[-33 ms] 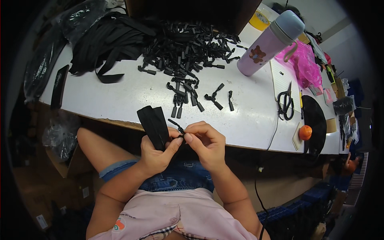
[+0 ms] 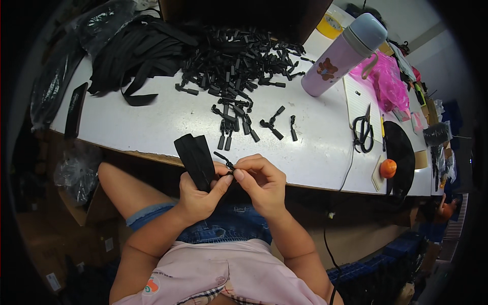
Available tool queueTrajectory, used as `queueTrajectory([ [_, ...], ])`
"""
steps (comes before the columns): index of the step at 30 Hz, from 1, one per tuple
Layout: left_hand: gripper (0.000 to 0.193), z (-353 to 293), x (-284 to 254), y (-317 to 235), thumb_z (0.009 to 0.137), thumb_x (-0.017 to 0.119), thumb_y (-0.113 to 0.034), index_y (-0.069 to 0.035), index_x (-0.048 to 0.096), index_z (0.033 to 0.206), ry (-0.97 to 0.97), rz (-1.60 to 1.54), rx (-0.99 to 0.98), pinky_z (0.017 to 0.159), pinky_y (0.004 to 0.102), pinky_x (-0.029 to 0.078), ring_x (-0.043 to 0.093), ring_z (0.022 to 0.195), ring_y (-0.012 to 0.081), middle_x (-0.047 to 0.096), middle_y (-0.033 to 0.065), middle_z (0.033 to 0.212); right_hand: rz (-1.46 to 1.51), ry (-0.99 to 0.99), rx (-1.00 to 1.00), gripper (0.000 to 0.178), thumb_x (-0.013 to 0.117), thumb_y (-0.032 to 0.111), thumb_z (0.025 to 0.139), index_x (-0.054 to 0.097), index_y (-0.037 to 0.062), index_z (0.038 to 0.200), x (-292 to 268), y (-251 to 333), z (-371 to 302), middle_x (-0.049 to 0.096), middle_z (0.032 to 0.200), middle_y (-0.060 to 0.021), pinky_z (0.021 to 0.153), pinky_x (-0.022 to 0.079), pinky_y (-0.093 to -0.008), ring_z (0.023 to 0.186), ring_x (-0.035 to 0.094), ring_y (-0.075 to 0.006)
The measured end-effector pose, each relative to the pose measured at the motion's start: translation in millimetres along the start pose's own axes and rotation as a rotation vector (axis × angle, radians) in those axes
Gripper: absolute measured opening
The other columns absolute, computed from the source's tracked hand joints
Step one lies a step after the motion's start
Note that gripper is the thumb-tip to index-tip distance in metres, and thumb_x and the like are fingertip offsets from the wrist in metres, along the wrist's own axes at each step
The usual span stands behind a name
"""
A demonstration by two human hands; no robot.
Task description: The recorder is assembling garment or bag components by attaching small plastic clips to black fabric straps at a workbench.
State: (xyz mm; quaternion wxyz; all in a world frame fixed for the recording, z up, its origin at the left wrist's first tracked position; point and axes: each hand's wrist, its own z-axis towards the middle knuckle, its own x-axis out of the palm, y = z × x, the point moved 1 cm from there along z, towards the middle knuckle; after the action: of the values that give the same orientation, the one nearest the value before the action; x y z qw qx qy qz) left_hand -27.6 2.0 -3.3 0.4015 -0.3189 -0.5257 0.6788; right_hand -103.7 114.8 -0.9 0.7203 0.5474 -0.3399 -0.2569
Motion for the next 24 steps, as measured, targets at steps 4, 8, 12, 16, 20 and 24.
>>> queueTrajectory([
  [4,0.005,2,-1,4,0.074,0.059,0.000,-0.001,0.057,0.079,0.022,-0.033,-0.032,0.047,0.0167,0.031,0.038,0.052,0.0023,0.051,-0.0015,0.066,0.062,-0.004,0.008,0.010,0.056,-0.002,0.076,0.054,-0.0019,0.086,-1,-3,1,0.052,0.085,-0.0072,0.067,0.045,-0.0206,0.075,0.053,-0.0105],
  [8,0.007,1,-1,8,0.074,0.059,-0.001,0.000,0.057,0.080,-0.004,-0.090,-0.083,0.052,0.0169,0.037,0.044,0.058,0.0032,0.054,-0.0001,0.069,0.008,0.022,-0.022,0.011,0.056,-0.002,0.076,0.054,-0.0021,0.087,-1,-4,0,0.052,0.085,-0.0072,0.067,0.045,-0.0206,0.074,0.053,-0.0103],
  [12,0.011,1,0,4,0.075,0.058,-0.003,0.000,0.057,0.085,-0.051,-0.151,-0.077,0.062,0.0182,0.041,0.050,0.068,0.0056,0.056,0.0021,0.077,-0.028,0.022,-0.048,0.014,0.057,-0.003,0.075,0.054,-0.0031,0.088,2,-3,3,0.052,0.085,-0.0076,0.065,0.045,-0.0201,0.074,0.054,-0.0105],
  [16,0.013,2,1,-1,0.075,0.057,-0.001,0.000,0.057,0.088,-0.066,-0.204,-0.100,0.067,0.0200,0.042,0.052,0.073,0.0079,0.056,0.0047,0.083,-0.037,-0.038,-0.086,0.018,0.057,-0.003,0.074,0.054,-0.0038,0.091,8,-1,0,0.051,0.085,-0.0083,0.064,0.046,-0.0195,0.073,0.054,-0.0110],
  [20,0.013,3,0,3,0.075,0.056,0.000,0.000,0.057,0.089,0.008,-0.102,0.039,0.068,0.0218,0.042,0.053,0.074,0.0105,0.056,0.0066,0.083,-0.049,-0.033,-0.106,0.019,0.057,-0.003,0.074,0.054,-0.0035,0.093,6,-3,-3,0.051,0.086,-0.0085,0.064,0.046,-0.0196,0.073,0.054,-0.0109],
  [24,0.012,0,0,2,0.075,0.056,0.000,0.001,0.057,0.087,-0.036,-0.101,0.032,0.069,0.0230,0.042,0.053,0.075,0.0120,0.056,0.0073,0.082,0.027,-0.099,0.006,0.013,0.057,-0.003,0.075,0.054,-0.0028,0.088,10,-3,-7,0.052,0.083,-0.0062,0.061,0.044,-0.0181,0.070,0.053,-0.0084],
])
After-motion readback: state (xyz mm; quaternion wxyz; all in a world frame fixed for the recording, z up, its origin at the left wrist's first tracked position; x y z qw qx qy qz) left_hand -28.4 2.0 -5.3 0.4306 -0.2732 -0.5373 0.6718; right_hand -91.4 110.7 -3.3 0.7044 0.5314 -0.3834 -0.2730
